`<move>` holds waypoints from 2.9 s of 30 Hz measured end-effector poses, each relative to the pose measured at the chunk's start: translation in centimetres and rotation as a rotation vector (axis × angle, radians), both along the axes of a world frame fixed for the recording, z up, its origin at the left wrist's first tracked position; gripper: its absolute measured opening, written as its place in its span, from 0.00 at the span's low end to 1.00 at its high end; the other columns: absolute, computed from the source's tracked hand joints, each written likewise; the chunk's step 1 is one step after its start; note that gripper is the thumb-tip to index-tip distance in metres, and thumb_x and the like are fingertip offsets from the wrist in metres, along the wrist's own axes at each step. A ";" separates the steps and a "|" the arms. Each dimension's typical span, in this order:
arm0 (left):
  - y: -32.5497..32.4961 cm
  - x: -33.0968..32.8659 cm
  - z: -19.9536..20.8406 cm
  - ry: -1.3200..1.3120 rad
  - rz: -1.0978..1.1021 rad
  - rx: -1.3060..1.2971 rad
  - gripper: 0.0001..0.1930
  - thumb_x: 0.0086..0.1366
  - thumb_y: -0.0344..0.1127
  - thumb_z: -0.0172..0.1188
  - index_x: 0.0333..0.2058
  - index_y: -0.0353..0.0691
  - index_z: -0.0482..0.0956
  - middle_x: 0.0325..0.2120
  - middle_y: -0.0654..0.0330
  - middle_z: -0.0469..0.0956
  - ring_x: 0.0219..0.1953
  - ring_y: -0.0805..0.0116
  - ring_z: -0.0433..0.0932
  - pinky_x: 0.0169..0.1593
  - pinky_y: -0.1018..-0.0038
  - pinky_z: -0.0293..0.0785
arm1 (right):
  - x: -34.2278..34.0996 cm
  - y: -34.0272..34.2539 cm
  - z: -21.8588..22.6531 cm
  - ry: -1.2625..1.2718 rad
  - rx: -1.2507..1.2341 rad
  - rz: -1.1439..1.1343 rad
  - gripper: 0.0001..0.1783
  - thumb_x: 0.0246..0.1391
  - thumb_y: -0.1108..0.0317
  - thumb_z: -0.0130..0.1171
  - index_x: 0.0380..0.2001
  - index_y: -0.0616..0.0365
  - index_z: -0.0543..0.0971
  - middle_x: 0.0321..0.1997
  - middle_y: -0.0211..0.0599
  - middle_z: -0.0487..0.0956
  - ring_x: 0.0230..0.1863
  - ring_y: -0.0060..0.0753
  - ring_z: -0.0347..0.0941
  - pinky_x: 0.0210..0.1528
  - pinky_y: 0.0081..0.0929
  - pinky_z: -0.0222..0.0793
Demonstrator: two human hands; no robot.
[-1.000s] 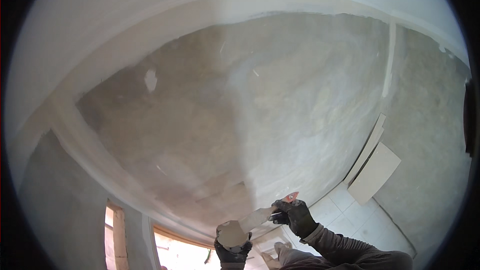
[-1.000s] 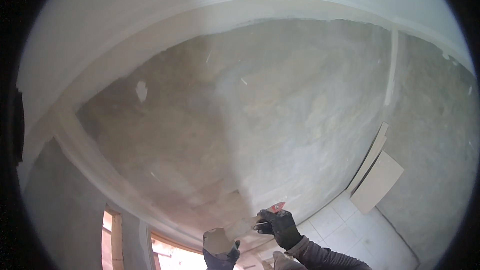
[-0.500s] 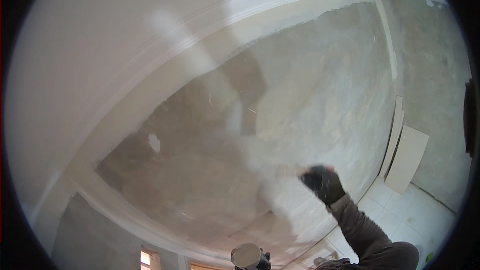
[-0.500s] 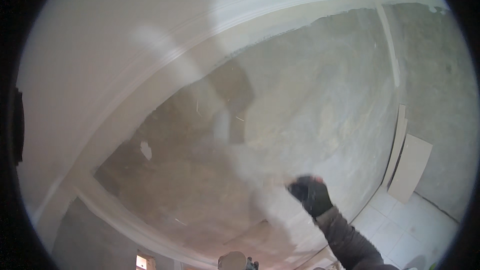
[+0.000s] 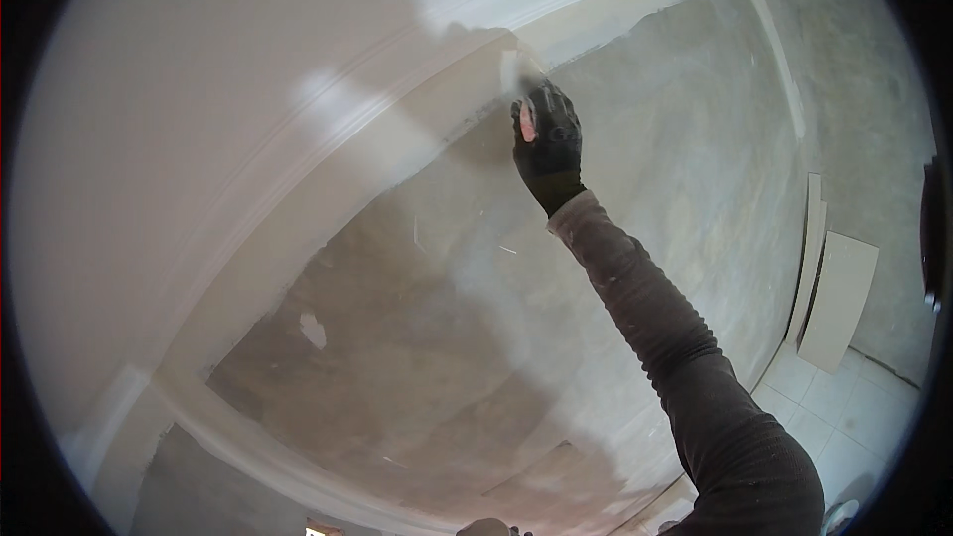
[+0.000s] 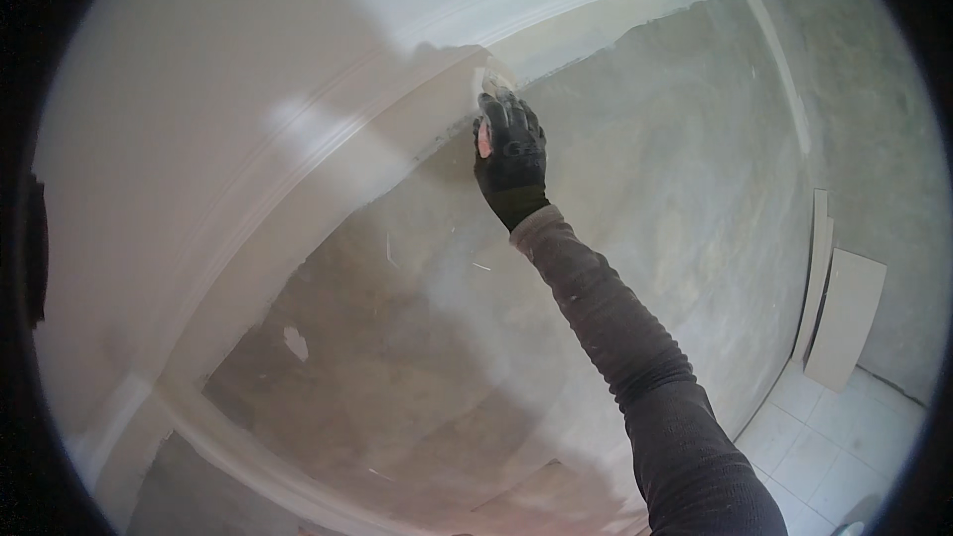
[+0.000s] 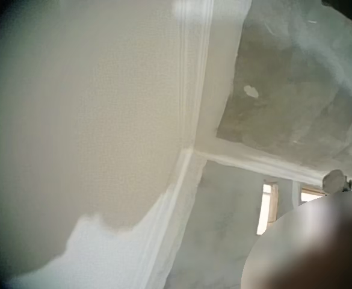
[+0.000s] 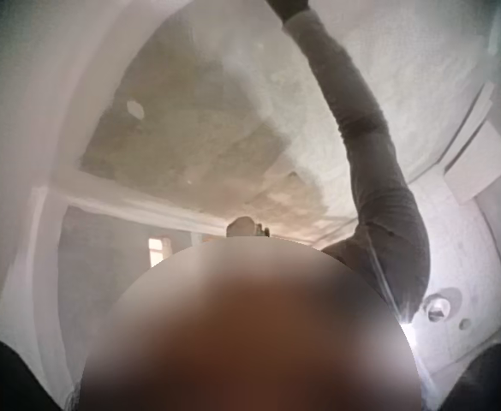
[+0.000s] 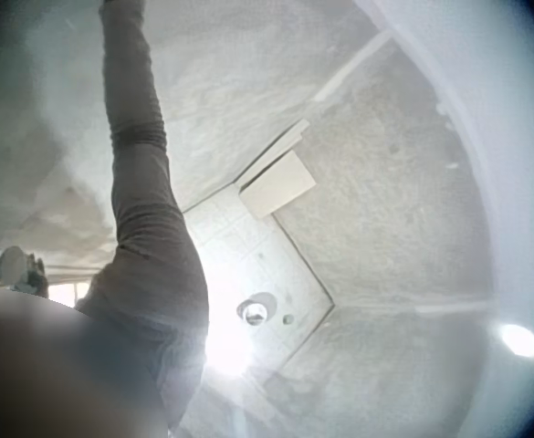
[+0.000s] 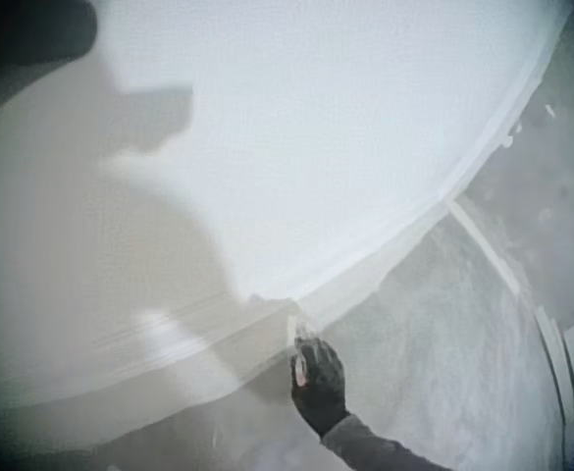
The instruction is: Applying plaster or filler to the ceiling moulding and wall joints using a spatula and brush.
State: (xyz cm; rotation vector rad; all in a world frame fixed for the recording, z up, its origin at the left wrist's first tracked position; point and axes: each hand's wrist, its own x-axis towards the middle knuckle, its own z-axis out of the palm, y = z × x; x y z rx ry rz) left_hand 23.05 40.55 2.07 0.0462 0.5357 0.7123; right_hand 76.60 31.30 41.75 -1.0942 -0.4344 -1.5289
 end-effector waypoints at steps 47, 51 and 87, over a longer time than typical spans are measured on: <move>4.5 -0.2 -5.4 -0.304 -0.043 -0.379 0.33 0.67 0.60 0.54 0.62 0.42 0.68 0.56 0.45 0.75 0.57 0.46 0.76 0.55 0.48 0.81 | 1.8 0.2 3.0 -0.008 -0.093 0.005 0.16 0.58 0.66 0.59 0.49 0.55 0.78 0.49 0.46 0.81 0.51 0.54 0.77 0.55 0.44 0.73; 4.2 0.5 -5.3 -0.005 0.032 -0.088 0.30 0.68 0.59 0.53 0.58 0.41 0.72 0.48 0.47 0.81 0.52 0.50 0.81 0.58 0.49 0.79 | 1.3 0.6 2.9 -0.045 -0.070 -0.007 0.15 0.58 0.66 0.59 0.49 0.56 0.79 0.49 0.46 0.81 0.50 0.54 0.77 0.54 0.44 0.73; -1.3 2.1 -1.7 0.554 0.101 0.650 0.25 0.69 0.55 0.55 0.53 0.41 0.73 0.43 0.50 0.81 0.45 0.56 0.83 0.52 0.57 0.84 | -3.5 2.5 2.4 -0.083 -0.179 0.030 0.16 0.56 0.69 0.60 0.48 0.55 0.77 0.47 0.45 0.81 0.48 0.54 0.77 0.52 0.44 0.73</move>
